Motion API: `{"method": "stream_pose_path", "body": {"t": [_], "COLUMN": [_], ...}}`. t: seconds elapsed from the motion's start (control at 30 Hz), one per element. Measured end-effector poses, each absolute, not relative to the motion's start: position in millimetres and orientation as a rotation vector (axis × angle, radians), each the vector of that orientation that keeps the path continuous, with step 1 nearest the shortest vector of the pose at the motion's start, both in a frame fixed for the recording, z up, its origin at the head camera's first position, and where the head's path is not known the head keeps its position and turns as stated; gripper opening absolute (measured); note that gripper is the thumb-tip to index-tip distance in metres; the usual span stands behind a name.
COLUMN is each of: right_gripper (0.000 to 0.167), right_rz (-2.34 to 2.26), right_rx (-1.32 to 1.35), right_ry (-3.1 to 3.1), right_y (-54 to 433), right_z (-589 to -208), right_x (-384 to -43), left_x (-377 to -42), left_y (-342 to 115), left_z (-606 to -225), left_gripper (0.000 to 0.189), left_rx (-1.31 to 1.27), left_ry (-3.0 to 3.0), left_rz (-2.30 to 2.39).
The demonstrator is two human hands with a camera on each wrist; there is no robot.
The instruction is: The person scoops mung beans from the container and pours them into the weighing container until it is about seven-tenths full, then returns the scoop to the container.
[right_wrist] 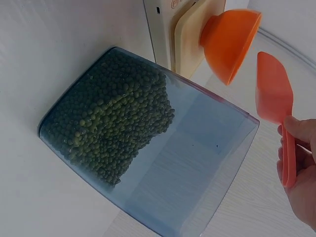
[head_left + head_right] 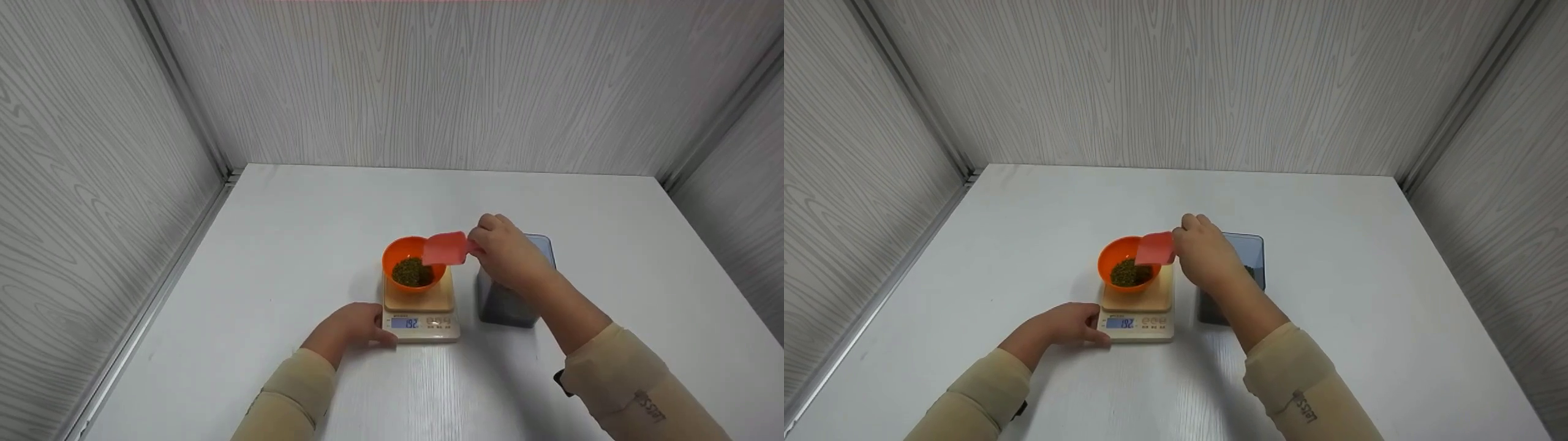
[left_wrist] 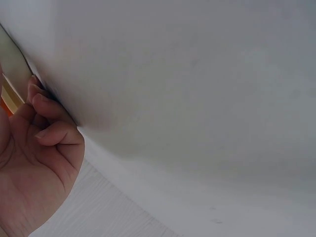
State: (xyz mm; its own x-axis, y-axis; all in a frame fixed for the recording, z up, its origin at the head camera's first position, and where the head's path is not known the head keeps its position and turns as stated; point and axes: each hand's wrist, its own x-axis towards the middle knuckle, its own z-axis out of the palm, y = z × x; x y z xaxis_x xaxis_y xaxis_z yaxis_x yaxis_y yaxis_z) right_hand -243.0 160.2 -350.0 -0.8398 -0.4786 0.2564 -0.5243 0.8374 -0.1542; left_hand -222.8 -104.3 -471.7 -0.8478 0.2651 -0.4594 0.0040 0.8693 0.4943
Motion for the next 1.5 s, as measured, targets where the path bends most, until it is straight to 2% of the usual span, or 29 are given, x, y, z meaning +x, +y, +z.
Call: {"method": "stream_pose_path", "body": {"t": [0.3,0.6,1.13,1.33,1.5], "right_gripper": [0.016,0.018,0.015,0.014,0.020], "right_rz": [0.749,0.834,0.521,0.349,0.029], "right_rx": [0.615,0.504,0.543,0.599,0.674], "right_ry": [-2.894,-2.909,-2.975,-3.035,-3.017], "right_y": [181,211,273,268,252], "right_z": [-348,-344,-319,-321,-333], "right_x": [-245,-242,-240,-240,-241], "left_x": [-223,-223,-222,-222,-223], "left_y": [-106,-105,-104,-105,-105], "left_z": [-472,-472,-471,-470,-471], "left_gripper": [0.043,0.042,0.040,0.040,0.040], "left_rx": [0.211,0.229,0.233,0.239,0.220], "left_ry": [2.512,2.520,2.521,2.518,2.517], "left_rz": [0.675,0.659,0.675,0.676,0.663]}}
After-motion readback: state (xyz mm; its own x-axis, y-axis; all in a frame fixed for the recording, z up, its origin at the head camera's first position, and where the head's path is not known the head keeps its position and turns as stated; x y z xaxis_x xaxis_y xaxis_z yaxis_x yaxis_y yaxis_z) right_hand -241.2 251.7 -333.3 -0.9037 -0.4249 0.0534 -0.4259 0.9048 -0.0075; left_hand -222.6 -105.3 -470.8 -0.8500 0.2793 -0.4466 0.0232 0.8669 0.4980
